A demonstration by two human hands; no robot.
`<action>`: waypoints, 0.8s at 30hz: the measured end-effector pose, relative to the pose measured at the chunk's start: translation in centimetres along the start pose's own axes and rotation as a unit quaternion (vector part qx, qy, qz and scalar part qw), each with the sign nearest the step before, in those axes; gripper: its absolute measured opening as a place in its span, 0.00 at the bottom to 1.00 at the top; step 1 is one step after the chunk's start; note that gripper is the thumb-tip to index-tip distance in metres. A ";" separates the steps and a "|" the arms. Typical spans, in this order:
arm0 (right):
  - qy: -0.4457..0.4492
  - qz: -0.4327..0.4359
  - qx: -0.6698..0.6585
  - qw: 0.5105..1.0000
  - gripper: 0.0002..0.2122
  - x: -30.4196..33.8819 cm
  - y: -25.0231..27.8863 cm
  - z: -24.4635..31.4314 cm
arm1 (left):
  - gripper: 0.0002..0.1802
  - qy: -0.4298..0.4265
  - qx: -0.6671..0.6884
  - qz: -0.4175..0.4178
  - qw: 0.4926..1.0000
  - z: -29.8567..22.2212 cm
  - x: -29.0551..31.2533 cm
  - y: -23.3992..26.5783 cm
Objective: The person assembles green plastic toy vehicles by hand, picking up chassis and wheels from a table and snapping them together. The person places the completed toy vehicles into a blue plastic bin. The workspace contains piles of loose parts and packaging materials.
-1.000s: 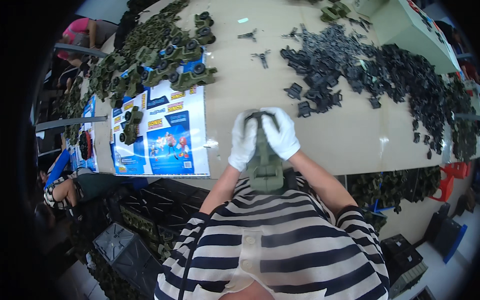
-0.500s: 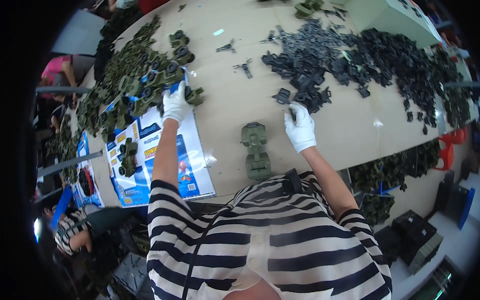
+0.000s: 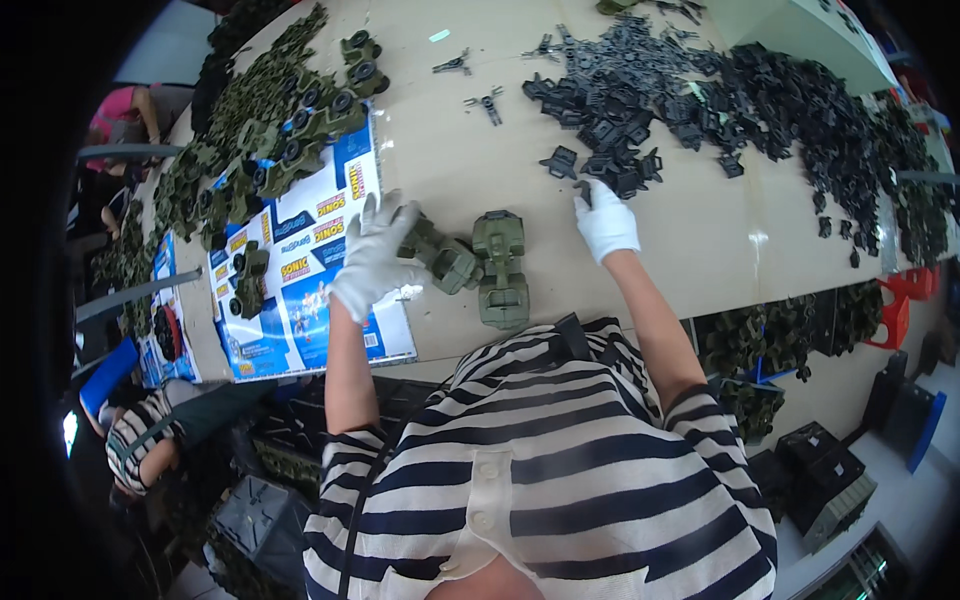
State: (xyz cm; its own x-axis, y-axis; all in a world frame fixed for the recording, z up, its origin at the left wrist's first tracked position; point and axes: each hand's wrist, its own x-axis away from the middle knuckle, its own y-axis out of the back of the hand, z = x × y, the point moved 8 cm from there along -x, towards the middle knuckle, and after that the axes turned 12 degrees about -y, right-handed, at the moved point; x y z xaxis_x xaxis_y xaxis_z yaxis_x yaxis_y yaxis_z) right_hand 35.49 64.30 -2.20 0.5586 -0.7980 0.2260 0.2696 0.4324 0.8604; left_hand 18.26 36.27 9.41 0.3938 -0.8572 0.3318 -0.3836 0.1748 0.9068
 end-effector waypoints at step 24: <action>-0.002 0.118 0.161 0.980 0.29 1.7 1.7 -2.8 | 0.38 0.146 0.684 -0.344 0.626 0.9 5.4 -8.9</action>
State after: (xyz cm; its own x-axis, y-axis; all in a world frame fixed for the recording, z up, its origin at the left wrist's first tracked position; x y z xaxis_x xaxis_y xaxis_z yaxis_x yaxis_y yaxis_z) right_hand 39.13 64.83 -1.65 0.5726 -0.6935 0.4372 -0.1287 0.4507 0.8834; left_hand 23.05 29.62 2.90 0.9187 -0.3415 0.1985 -0.3172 -0.9373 -0.1445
